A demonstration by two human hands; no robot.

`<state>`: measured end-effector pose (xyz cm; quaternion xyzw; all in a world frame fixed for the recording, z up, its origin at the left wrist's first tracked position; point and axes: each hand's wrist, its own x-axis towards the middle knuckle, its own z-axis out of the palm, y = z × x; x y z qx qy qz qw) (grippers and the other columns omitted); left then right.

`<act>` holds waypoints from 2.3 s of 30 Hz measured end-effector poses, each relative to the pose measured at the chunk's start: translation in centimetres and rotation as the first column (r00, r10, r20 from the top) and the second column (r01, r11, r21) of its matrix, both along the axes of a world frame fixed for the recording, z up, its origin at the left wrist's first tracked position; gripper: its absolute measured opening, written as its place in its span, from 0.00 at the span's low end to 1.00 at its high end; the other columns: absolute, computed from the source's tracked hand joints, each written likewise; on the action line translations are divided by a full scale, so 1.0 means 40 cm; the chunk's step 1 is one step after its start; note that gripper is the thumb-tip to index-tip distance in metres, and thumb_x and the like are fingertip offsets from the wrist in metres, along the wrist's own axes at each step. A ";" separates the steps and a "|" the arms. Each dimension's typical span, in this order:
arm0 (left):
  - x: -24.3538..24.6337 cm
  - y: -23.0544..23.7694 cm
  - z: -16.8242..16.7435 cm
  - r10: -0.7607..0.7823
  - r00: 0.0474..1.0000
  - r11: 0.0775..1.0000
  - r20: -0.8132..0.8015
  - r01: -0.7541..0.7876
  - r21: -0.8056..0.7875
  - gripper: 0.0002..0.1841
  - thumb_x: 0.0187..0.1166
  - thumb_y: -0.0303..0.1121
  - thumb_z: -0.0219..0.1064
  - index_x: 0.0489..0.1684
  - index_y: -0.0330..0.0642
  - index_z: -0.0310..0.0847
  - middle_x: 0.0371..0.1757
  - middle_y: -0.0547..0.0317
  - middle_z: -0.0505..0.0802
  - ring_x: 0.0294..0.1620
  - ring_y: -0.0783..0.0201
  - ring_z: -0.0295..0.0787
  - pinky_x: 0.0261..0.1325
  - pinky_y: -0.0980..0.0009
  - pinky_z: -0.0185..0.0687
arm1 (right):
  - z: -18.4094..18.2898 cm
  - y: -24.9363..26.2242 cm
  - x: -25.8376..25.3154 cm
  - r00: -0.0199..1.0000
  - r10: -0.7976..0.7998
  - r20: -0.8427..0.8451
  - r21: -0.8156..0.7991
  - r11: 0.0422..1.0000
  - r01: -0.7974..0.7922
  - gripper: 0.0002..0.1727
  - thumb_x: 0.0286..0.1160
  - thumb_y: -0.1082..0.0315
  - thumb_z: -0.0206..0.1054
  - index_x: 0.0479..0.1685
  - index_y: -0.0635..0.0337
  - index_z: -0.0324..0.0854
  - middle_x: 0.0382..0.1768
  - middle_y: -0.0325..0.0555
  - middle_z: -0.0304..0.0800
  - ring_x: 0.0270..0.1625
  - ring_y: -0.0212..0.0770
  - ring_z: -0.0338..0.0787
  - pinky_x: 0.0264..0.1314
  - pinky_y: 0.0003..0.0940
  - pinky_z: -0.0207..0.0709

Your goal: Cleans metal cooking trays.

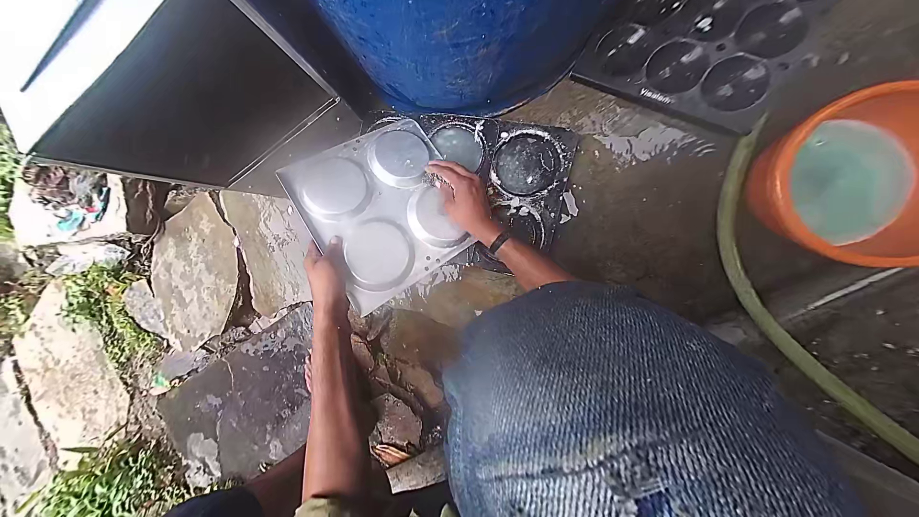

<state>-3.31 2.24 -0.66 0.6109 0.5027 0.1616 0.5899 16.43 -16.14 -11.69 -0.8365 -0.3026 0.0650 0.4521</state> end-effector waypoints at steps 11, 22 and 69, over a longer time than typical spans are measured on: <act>-0.027 0.060 0.057 0.153 0.988 0.981 0.010 -0.153 0.116 0.10 0.89 0.27 0.56 0.60 0.34 0.75 0.43 0.58 0.89 0.42 0.73 0.89 0.49 0.72 0.88 | 0.090 -0.047 -0.262 0.962 -0.113 -0.248 -0.177 0.982 0.070 0.21 0.80 0.74 0.60 0.69 0.52 0.86 0.74 0.47 0.83 0.78 0.48 0.80 0.81 0.50 0.71; -0.006 0.038 0.041 0.208 0.977 0.976 -0.049 -0.204 0.073 0.12 0.91 0.29 0.53 0.64 0.34 0.74 0.41 0.55 0.89 0.39 0.70 0.89 0.43 0.71 0.87 | 0.145 0.055 -0.388 0.933 0.356 0.042 0.350 0.870 -0.348 0.20 0.78 0.77 0.63 0.56 0.43 0.94 0.65 0.39 0.92 0.68 0.45 0.85 0.73 0.46 0.76; 0.078 -0.079 0.243 -0.532 0.823 0.631 -0.200 0.542 0.555 0.15 0.83 0.41 0.61 0.58 0.41 0.76 0.26 0.69 0.87 0.24 0.79 0.84 0.29 0.76 0.82 | 0.085 -0.262 -0.263 0.745 0.587 -0.316 0.440 0.787 -0.433 0.13 0.78 0.67 0.65 0.45 0.61 0.95 0.58 0.48 0.95 0.69 0.44 0.87 0.79 0.43 0.73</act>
